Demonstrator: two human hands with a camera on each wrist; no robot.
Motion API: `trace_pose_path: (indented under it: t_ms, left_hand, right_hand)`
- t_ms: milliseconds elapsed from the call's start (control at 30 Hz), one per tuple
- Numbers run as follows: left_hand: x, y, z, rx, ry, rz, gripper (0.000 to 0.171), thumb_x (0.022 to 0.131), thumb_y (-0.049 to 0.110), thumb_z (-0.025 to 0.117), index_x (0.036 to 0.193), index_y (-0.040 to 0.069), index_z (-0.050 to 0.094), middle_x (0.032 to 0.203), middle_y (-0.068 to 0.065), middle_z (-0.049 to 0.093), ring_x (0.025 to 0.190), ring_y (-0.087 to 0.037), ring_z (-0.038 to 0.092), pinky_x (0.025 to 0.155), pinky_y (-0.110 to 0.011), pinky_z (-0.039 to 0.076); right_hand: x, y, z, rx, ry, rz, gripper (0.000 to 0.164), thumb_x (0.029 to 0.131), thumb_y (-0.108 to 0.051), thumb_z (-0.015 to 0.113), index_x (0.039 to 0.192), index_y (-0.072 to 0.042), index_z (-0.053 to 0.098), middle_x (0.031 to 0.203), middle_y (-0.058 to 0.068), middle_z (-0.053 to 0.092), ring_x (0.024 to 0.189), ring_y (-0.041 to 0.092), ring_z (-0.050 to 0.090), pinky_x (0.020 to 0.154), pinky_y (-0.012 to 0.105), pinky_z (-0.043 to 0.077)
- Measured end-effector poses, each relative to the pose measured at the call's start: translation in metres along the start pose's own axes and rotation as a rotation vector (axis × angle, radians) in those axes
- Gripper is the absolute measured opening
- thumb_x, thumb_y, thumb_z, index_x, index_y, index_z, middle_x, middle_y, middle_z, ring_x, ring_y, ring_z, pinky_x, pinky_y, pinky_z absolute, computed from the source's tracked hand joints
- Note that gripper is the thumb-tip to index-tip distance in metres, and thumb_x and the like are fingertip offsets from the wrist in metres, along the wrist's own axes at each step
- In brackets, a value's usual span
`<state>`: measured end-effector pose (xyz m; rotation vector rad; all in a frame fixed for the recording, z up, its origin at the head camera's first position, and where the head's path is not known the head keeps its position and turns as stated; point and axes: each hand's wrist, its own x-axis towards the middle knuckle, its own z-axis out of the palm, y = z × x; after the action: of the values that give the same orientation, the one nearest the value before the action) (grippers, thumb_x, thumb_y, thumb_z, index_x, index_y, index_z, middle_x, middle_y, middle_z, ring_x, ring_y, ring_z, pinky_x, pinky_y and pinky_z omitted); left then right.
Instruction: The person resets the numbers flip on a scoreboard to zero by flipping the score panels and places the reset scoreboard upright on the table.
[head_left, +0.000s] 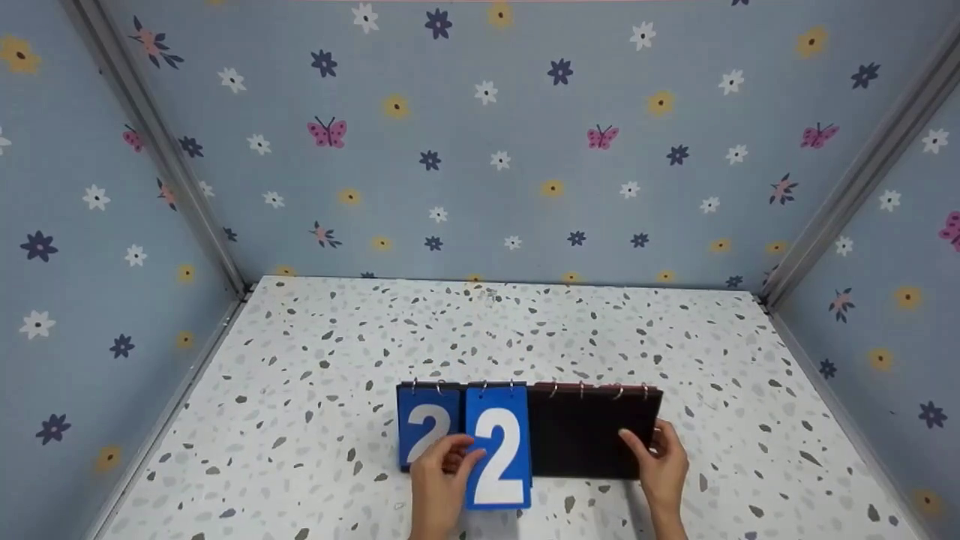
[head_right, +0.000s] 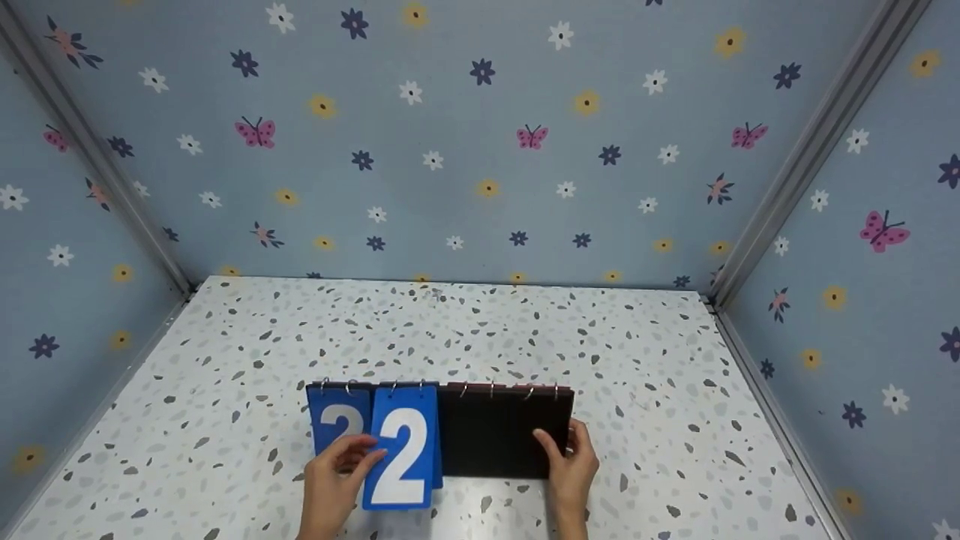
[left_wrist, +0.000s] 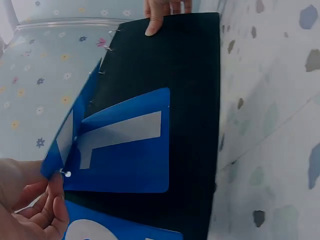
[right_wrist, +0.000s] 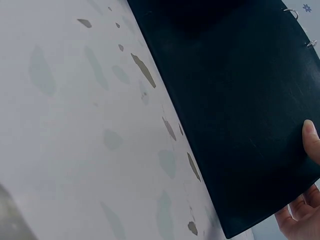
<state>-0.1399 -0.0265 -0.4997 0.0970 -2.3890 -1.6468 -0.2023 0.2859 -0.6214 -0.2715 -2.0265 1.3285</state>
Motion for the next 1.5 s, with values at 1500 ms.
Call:
trace_pose_path:
  t_ms: [1500]
  left_hand:
    - [0.118,0.037,0.002,0.011,0.209,0.691,0.005,0.078,0.0,0.068,0.083,-0.001,0.067,0.074,-0.006,0.062,0.067,-0.014,0.057,0.06,-0.028,0.048]
  right_hand:
    - [0.0,-0.013,-0.003,-0.002,-0.026,0.077,0.034,0.068,-0.021,0.08,0.093,-0.009,0.061,0.078,0.007,0.063,0.066,0.009,0.058,0.06,0.014,0.045]
